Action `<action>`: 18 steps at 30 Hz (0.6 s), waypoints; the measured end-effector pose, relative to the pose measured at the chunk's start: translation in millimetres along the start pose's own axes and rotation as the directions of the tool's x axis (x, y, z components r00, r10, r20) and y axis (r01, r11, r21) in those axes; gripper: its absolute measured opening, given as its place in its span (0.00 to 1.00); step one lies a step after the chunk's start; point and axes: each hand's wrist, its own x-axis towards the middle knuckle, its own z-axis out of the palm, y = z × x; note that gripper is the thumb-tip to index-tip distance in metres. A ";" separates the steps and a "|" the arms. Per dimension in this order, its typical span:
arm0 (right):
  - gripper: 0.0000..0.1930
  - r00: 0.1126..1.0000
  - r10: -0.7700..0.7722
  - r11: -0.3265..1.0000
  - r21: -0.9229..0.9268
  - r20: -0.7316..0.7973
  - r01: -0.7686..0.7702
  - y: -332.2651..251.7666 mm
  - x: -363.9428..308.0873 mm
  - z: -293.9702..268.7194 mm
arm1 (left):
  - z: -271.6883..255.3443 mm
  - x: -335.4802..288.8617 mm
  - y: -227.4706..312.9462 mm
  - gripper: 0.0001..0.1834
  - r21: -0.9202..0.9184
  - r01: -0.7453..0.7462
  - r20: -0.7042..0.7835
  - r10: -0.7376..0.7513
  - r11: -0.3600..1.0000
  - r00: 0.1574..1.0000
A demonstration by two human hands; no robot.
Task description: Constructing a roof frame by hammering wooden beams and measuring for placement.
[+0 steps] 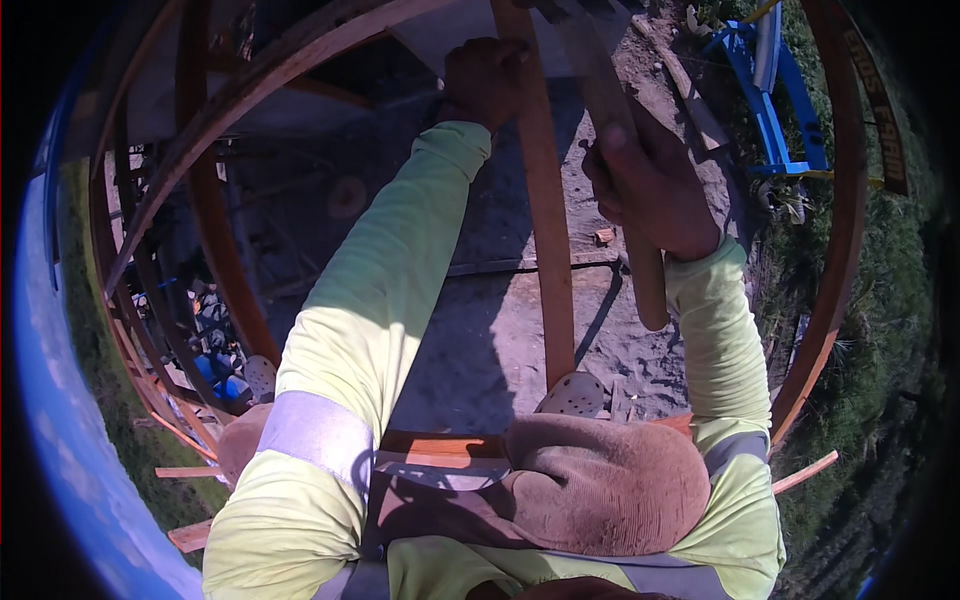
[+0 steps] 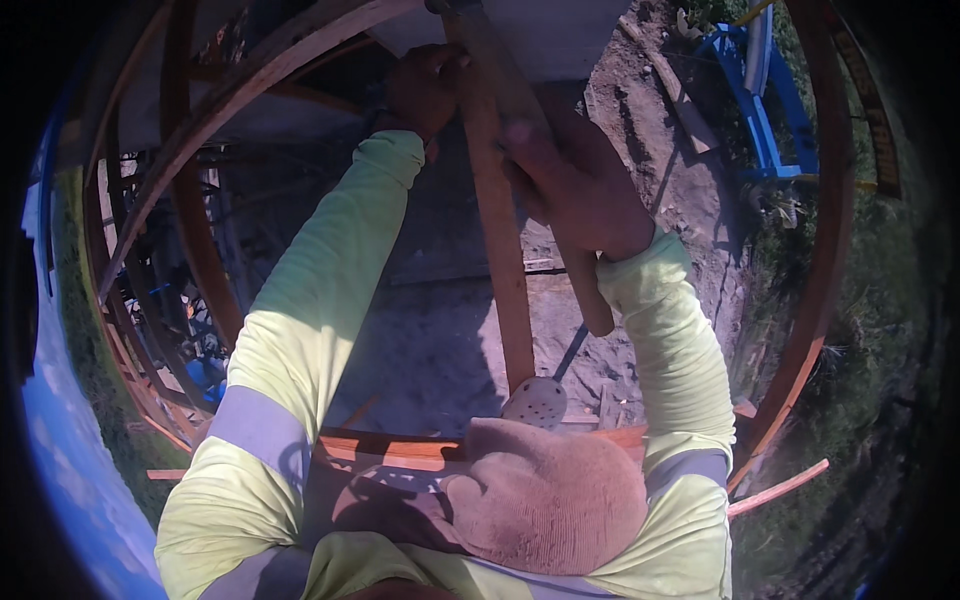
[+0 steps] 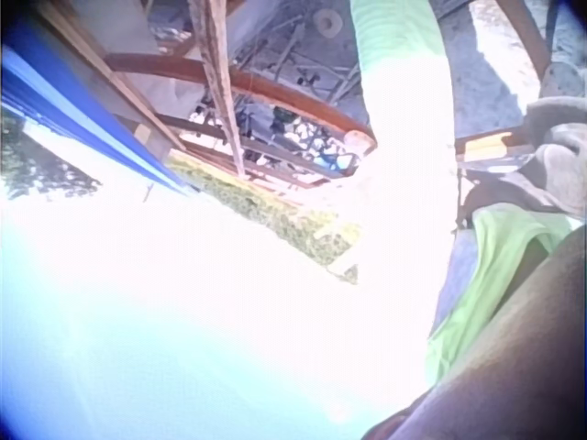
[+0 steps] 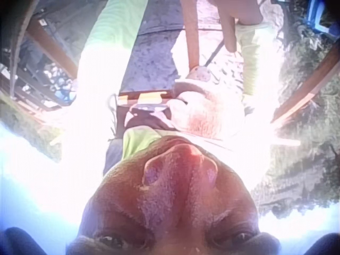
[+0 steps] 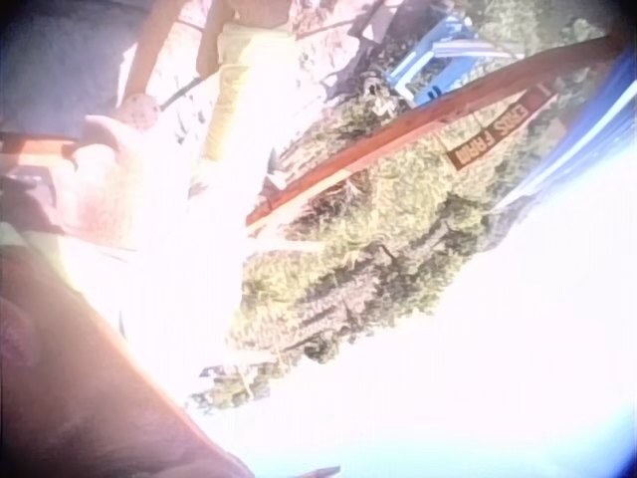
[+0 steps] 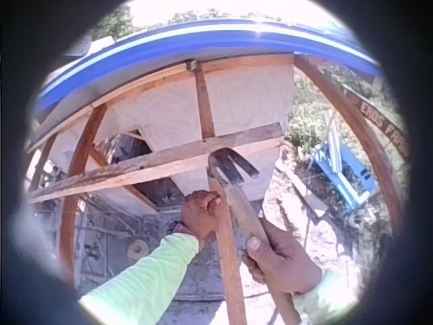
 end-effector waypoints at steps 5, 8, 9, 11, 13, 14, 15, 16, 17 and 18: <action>0.20 0.970 0.241 0.968 -0.064 -0.005 -0.241 6.9 11.2 -4.8 | 0.9 0.2 -13.3 0.08 0.044 -0.128 -0.120 0.132 0.991 0.984; 0.21 0.989 0.111 0.992 -0.053 -0.096 -0.117 3.0 -3.3 -11.6 | -2.4 9.3 2.5 0.10 0.063 -0.171 -0.129 0.178 0.983 0.976; 0.21 0.989 0.115 0.991 -0.060 -0.097 -0.121 0.4 -4.3 -11.5 | -3.2 10.4 3.6 0.10 0.058 -0.166 -0.133 0.172 0.985 0.976; 0.19 0.987 0.118 0.993 0.035 -0.111 -0.115 -6.9 -6.5 -10.5 | -5.2 11.2 6.8 0.12 0.205 -0.019 0.162 -0.015 0.978 0.987; 0.20 0.988 0.069 0.997 -0.019 -0.141 -0.072 -13.7 -10.2 -0.4 | -7.0 8.3 1.5 0.14 0.200 0.005 0.180 -0.042 0.980 0.983; 0.21 0.985 0.017 0.997 -0.073 -0.174 -0.030 -17.0 -12.6 4.7 | -7.5 7.0 -1.0 0.17 0.189 0.025 0.201 -0.064 0.982 0.978; 0.21 0.985 0.020 0.997 -0.073 -0.172 -0.033 -22.5 -17.3 9.7 | -5.4 5.2 -4.2 0.17 0.190 0.029 0.201 -0.068 0.981 0.977; 0.21 0.988 -0.092 0.995 -0.035 -0.127 0.089 -27.4 -21.5 14.2 | -3.1 4.3 -7.4 0.18 0.205 -0.003 0.160 -0.030 0.979 0.987; 0.21 0.975 -0.206 0.978 0.011 -0.088 0.208 -29.7 -23.3 16.8 | -1.2 3.1 -11.1 0.19 0.222 -0.036 0.121 0.009 0.974 0.993; 0.22 0.967 -0.251 0.967 0.037 -0.034 0.252 -27.8 -23.3 14.5 | -0.8 3.8 -8.3 0.19 0.217 -0.039 0.126 0.012 0.975 0.992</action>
